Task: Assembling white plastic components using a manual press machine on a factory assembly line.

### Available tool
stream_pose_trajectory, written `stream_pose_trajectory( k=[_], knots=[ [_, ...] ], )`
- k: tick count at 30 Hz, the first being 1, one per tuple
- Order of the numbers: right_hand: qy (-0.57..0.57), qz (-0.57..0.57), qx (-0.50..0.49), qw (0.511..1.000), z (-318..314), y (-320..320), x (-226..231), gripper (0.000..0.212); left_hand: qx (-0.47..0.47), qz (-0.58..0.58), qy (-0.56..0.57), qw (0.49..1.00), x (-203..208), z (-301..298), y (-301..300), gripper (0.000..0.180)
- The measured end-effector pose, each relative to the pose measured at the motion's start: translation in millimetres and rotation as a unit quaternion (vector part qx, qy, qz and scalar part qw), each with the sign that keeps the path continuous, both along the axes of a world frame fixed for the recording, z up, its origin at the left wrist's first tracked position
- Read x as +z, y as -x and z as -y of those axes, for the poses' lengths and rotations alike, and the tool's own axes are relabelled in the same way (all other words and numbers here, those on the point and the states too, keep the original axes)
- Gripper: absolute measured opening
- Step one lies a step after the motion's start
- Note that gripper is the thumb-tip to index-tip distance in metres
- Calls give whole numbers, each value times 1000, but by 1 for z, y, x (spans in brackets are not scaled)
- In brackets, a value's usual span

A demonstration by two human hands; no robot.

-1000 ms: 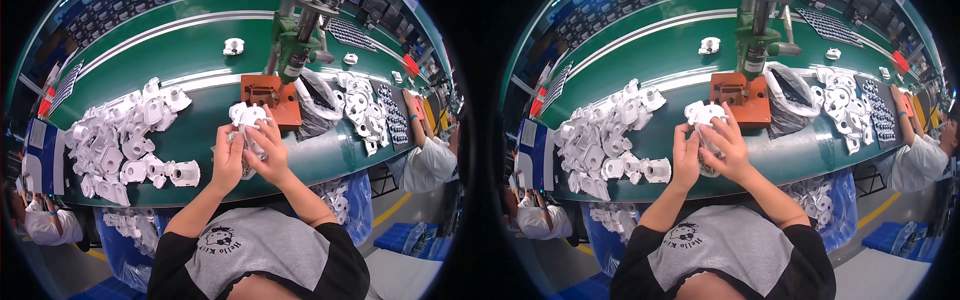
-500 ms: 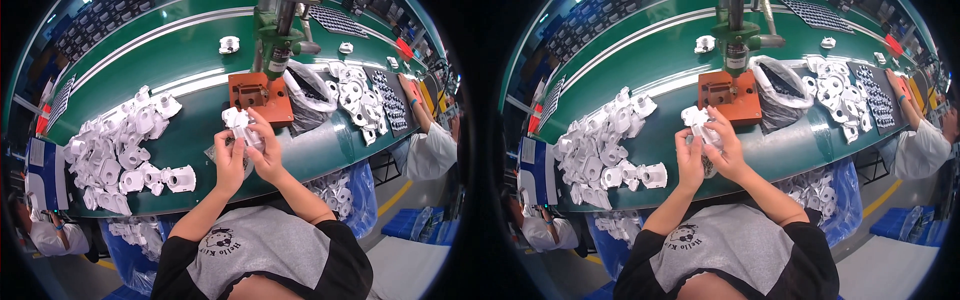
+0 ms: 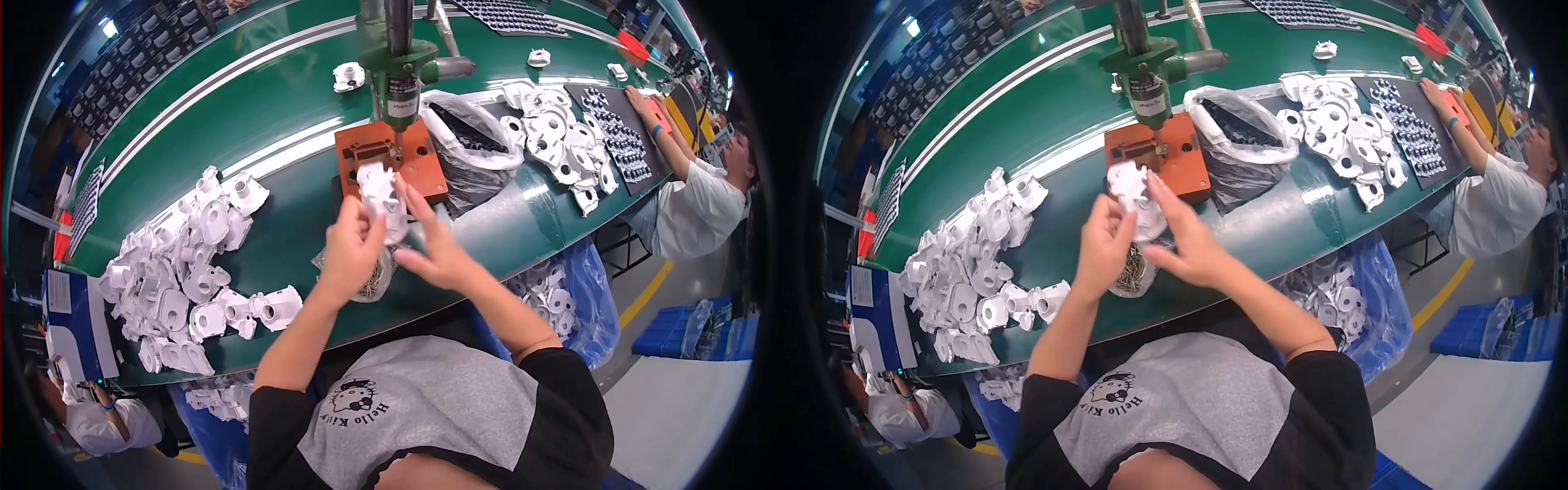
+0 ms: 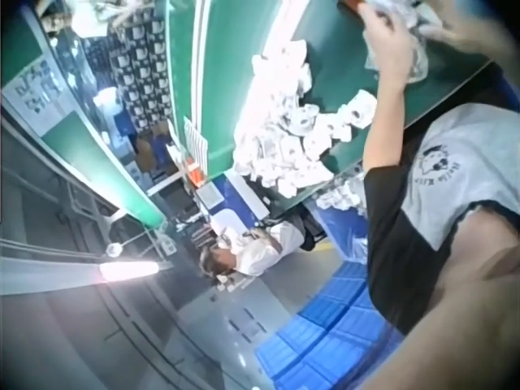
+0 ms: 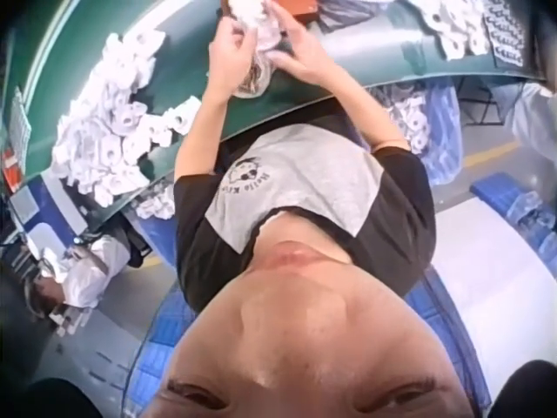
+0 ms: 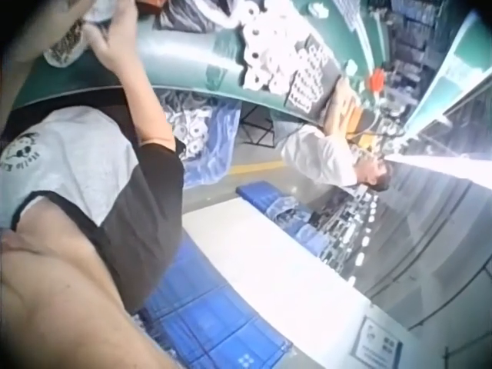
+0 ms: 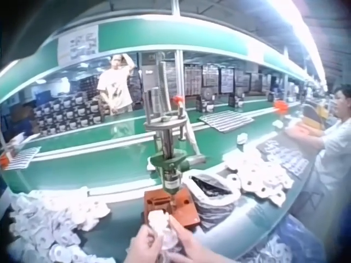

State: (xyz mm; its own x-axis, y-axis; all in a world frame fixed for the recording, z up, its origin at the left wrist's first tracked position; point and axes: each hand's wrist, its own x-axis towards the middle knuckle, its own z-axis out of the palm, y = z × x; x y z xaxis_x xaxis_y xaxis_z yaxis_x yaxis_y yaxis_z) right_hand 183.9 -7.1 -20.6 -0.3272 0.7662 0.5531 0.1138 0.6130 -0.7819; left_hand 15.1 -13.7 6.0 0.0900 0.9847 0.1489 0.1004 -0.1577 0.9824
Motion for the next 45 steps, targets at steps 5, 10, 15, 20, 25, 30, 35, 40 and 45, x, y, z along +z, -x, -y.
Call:
stream_pose_trajectory(
  k=[5,10,15,20,25,30,35,40,45],
  knots=[
    [-55,129,-349,927,-79,-71,-1,19,55,-454,-227,860,14,-48,19,16],
    [53,437,-385,811,-144,-112,-31,20,26,-573,-340,746,-3,-88,10,16],
    [150,456,-349,805,-160,-112,-22,19,-24,-565,-311,764,-20,-102,3,16],
    [133,458,-352,806,-169,-114,-29,18,-62,-488,-313,813,-31,-103,15,22],
    [-16,320,-396,860,-166,-106,-18,17,-2,-444,-295,846,-40,-96,6,25],
    [46,118,-170,977,-144,-52,-3,14,53,-404,-314,857,-47,-93,4,25],
    [52,116,-119,985,-136,-19,-8,15,64,-403,-312,858,-48,-94,6,25],
    [17,179,-98,979,-127,-17,-5,14,64,-395,-315,860,-50,-93,5,21],
    [-186,245,-81,948,-119,-14,-4,12,76,-388,-329,858,-52,-93,4,21]
  ],
)
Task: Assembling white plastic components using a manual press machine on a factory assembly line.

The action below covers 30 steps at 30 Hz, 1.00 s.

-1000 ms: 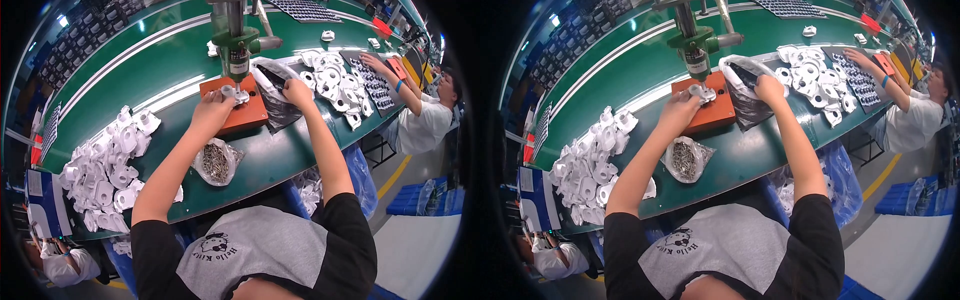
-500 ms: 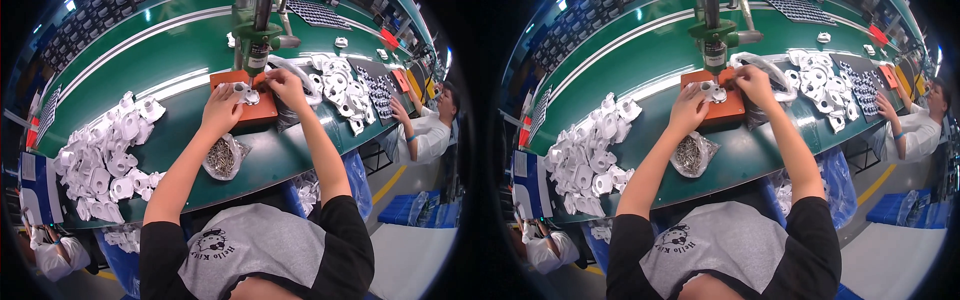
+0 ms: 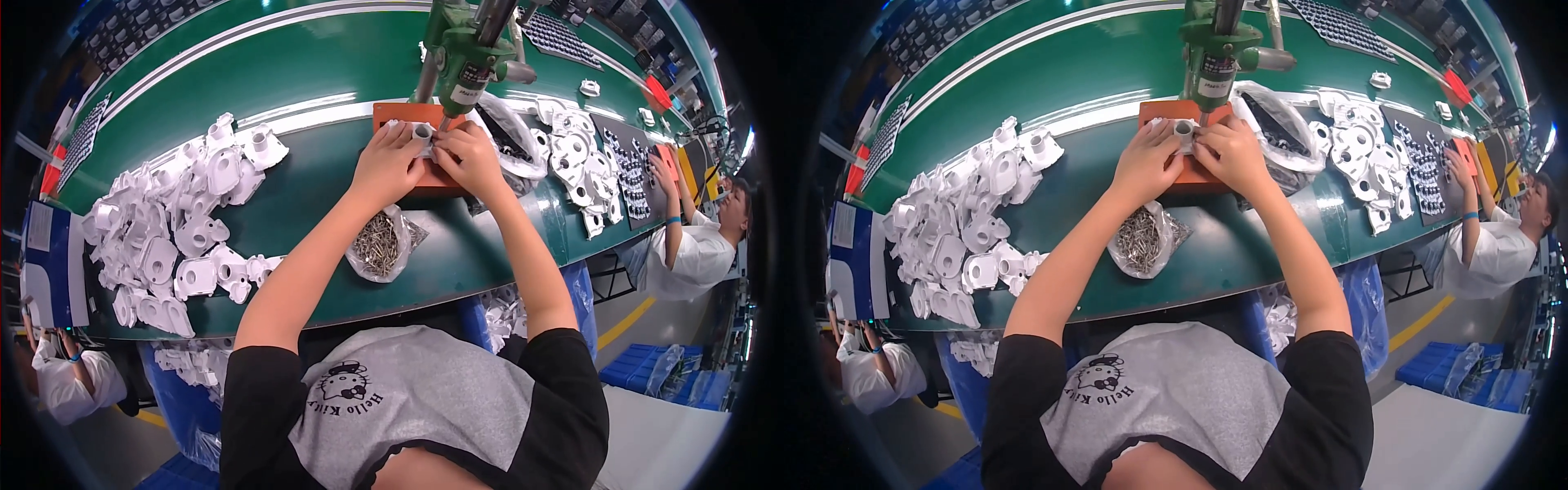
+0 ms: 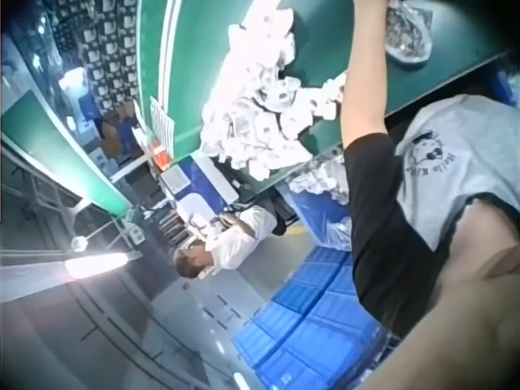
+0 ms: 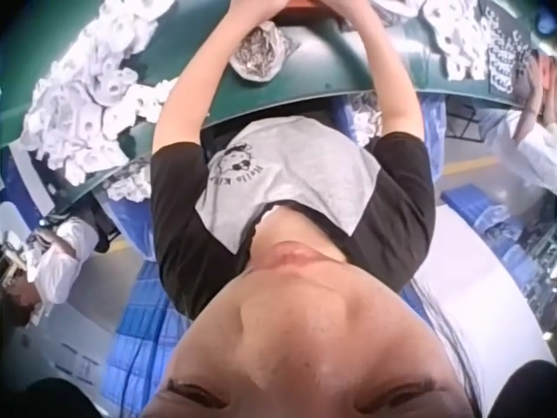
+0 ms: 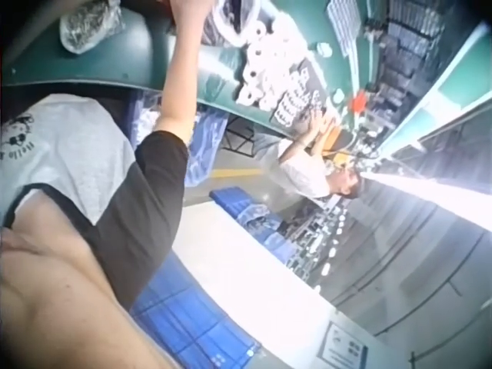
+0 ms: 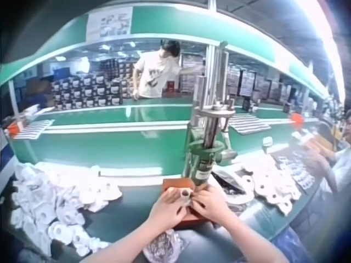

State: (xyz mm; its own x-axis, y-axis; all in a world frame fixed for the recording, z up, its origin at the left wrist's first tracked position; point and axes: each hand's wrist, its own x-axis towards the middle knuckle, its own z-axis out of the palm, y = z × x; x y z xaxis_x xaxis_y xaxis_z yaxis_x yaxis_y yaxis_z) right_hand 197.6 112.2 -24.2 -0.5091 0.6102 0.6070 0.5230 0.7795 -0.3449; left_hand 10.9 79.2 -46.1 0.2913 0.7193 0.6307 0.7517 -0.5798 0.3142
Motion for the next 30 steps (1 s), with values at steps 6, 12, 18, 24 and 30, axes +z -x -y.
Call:
stream_pose_trajectory(
  k=[6,12,18,24,30],
  knots=[
    [-1,-23,-32,999,11,3,3,12,-9,14,5,1000,-1,-3,3,20],
    [37,19,94,995,92,41,10,19,-14,69,22,997,-7,-7,8,19],
    [-1,142,77,987,111,74,-21,21,-11,82,12,996,-13,-9,5,18],
    [-2,109,80,991,109,77,-23,17,-2,85,2,996,-11,-8,5,16],
    [289,-51,74,953,102,64,7,8,-1,80,27,996,-15,-10,5,28]
  ],
)
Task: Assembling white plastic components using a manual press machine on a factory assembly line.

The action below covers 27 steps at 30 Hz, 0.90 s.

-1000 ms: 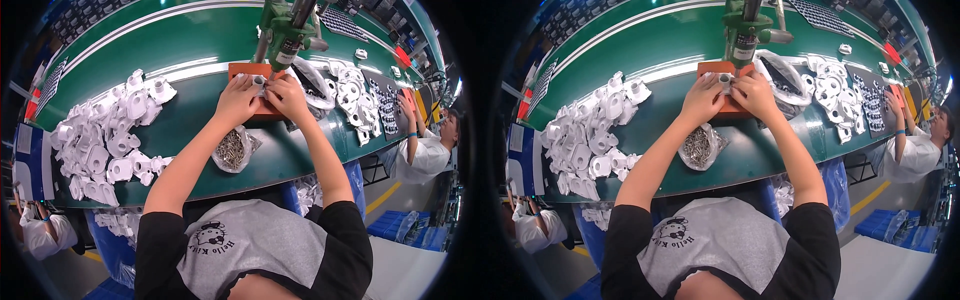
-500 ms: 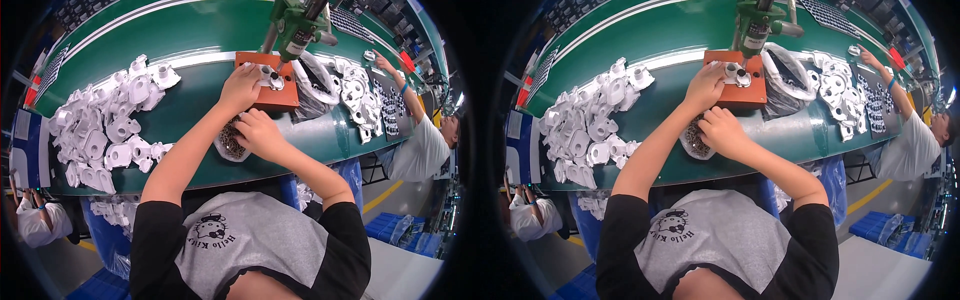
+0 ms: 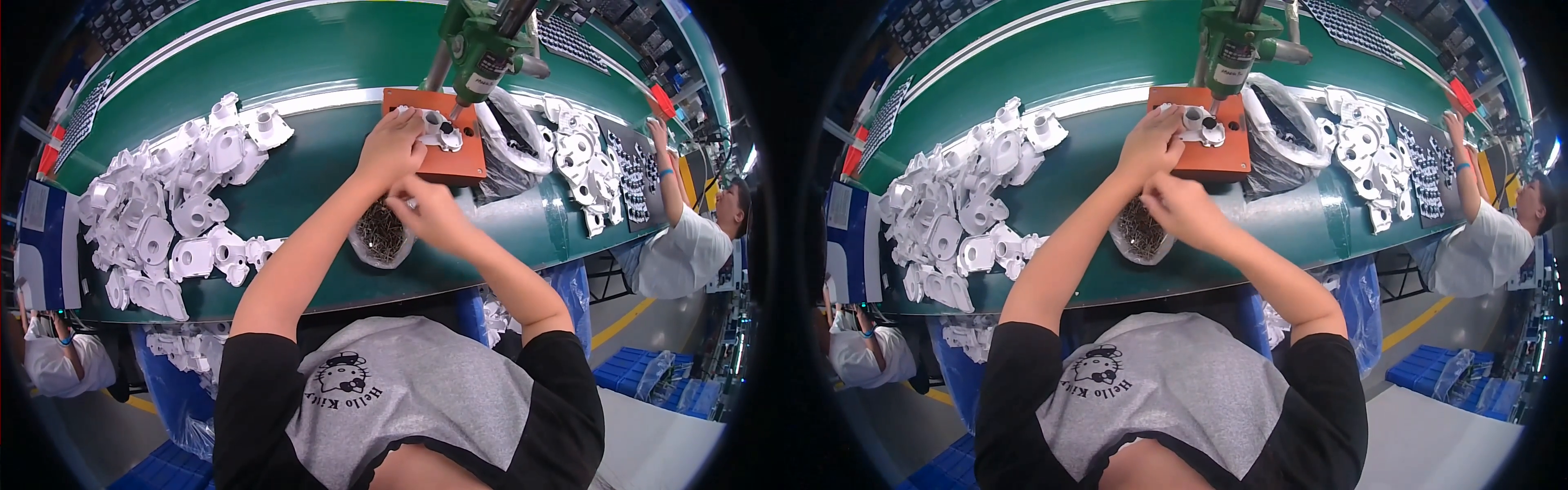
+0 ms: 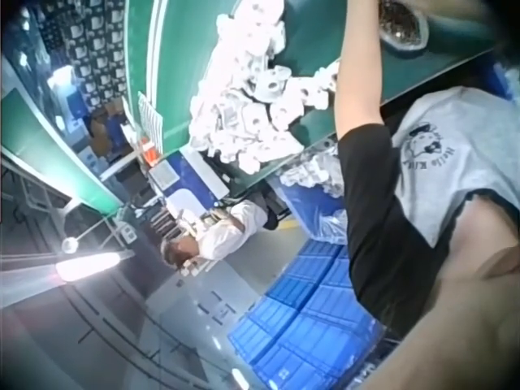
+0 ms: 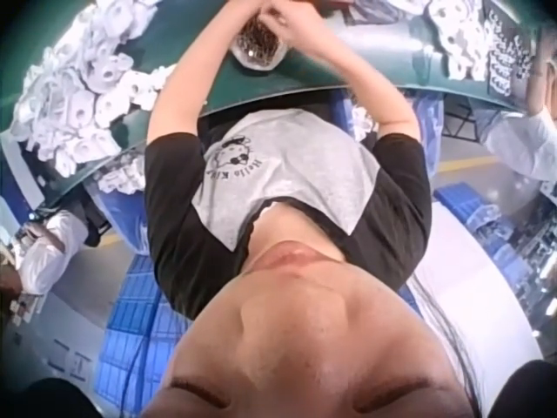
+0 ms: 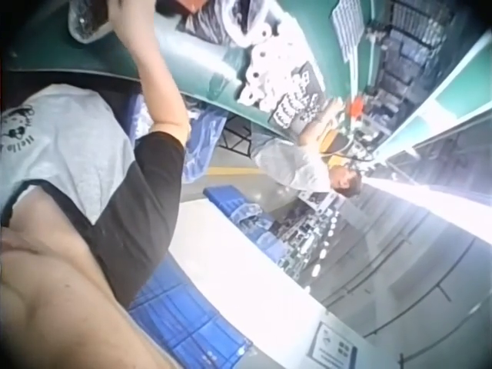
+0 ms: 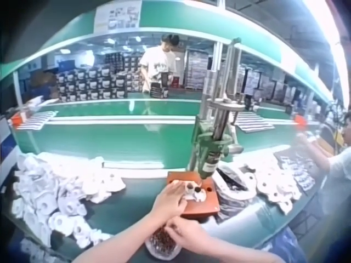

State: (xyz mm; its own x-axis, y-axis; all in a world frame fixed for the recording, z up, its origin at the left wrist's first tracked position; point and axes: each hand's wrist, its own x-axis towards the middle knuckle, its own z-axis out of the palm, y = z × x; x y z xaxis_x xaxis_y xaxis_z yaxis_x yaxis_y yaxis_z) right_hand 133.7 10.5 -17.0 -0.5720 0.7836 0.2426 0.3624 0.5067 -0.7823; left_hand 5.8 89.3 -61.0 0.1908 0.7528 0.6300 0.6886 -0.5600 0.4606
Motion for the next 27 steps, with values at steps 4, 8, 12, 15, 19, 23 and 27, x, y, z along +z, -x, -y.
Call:
stream_pose_trajectory(
  k=[4,8,12,15,19,23,27],
  knots=[
    [191,-96,-23,977,-33,-31,17,6,17,-6,19,1000,9,7,0,38],
    [149,-91,-104,979,-75,-63,24,11,2,-15,24,1000,10,6,2,36],
    [36,-45,-156,986,-104,-74,8,15,-7,-14,27,1000,11,6,1,32],
    [-73,-6,-164,984,-112,-70,-1,15,0,-8,22,1000,11,7,0,31],
    [-153,11,-164,974,-116,-66,-7,15,1,0,22,1000,11,7,-1,29],
    [-69,-16,-188,980,-109,-59,2,18,1,-5,21,1000,11,8,1,32],
    [-69,35,-202,976,-109,-59,7,22,4,2,9,1000,10,6,0,26]
  ],
)
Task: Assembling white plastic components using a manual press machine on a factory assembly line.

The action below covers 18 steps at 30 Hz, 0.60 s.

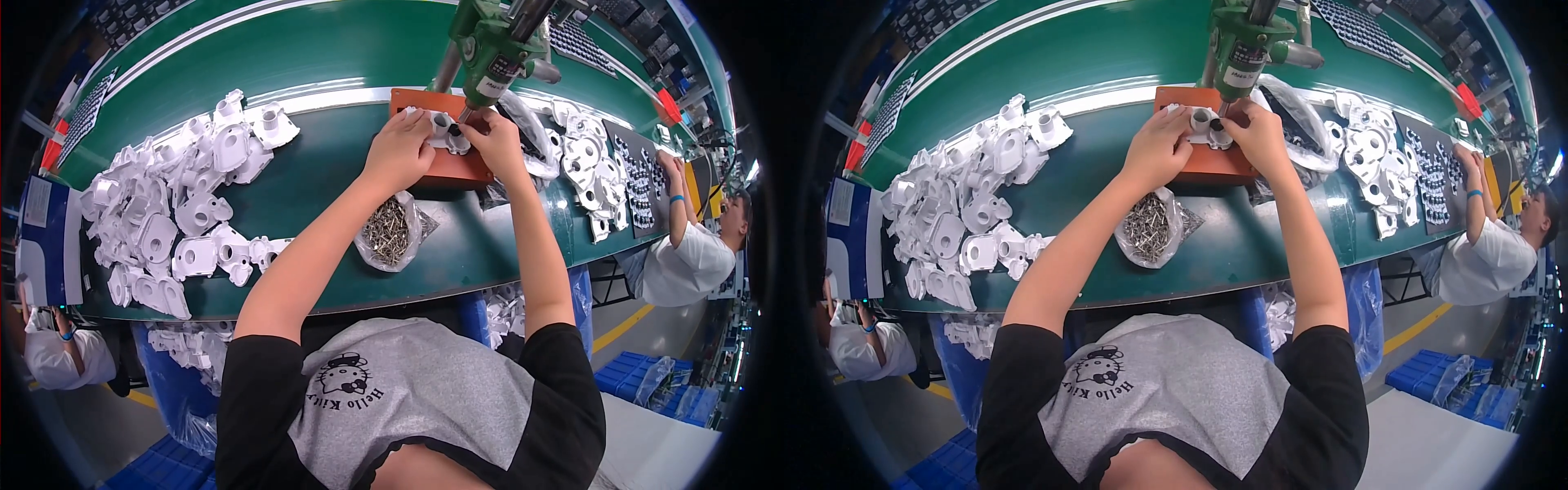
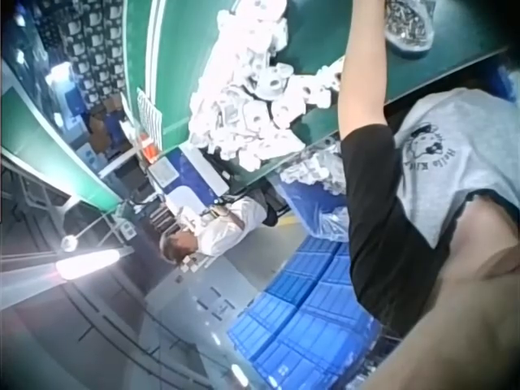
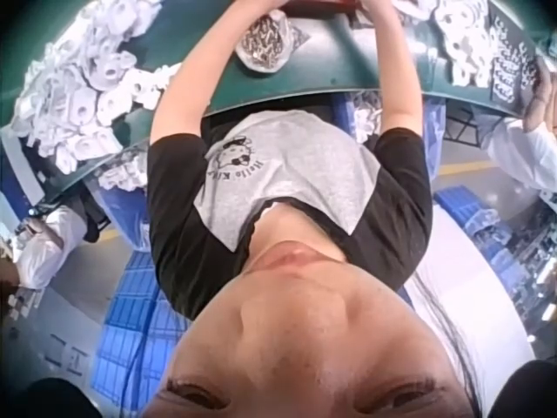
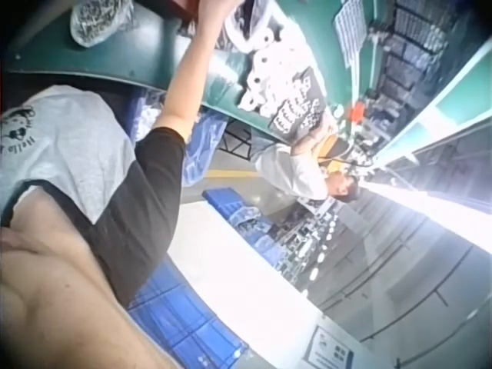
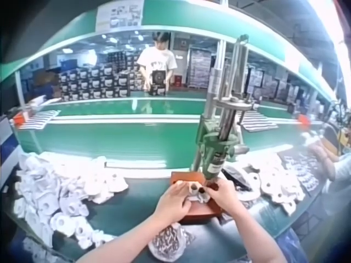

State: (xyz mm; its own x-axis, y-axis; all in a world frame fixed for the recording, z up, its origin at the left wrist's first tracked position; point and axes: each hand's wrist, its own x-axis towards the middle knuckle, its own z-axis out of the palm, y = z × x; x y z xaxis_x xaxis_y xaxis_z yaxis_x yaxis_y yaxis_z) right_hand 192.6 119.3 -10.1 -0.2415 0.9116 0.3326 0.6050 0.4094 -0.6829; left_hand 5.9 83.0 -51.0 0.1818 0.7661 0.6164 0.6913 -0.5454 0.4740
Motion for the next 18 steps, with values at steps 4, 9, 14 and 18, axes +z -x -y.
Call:
stream_pose_trajectory(
  k=[4,9,14,18],
  knots=[
    [5,-23,9,1000,-1,0,-3,21,0,11,-1,1000,0,0,0,18],
    [13,-59,16,998,-2,-4,-9,18,2,13,-14,1000,1,1,-1,19],
    [-14,-88,72,993,5,-12,-24,18,7,1,-12,1000,1,2,-1,21],
    [-113,6,78,991,21,-8,-25,24,-1,4,-8,1000,1,1,-1,24]
  ],
)
